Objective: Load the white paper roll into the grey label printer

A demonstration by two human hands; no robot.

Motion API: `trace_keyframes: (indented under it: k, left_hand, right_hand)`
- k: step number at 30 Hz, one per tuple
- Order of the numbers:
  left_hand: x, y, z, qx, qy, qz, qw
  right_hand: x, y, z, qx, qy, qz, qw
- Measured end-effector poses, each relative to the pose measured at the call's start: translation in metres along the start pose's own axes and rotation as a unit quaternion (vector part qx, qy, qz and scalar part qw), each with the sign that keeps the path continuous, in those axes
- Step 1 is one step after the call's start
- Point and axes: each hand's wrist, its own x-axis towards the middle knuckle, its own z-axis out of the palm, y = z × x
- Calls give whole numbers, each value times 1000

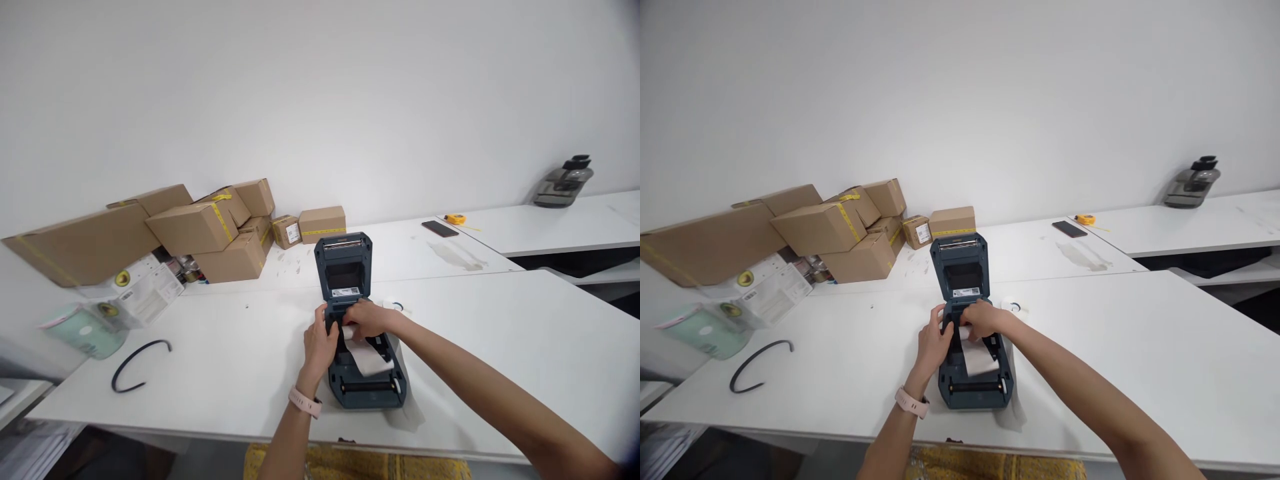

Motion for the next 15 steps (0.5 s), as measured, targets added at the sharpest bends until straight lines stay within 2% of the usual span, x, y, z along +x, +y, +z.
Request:
trace_keyframes:
  k: [6, 15]
  left_hand:
    - [0, 1, 3, 20, 12, -17, 1000]
    - [2, -2, 8, 19, 17, -21, 999]
  right_hand:
    - [8, -1, 10, -66, -38, 42, 996]
    - [12, -8, 12, -98, -34, 78, 992]
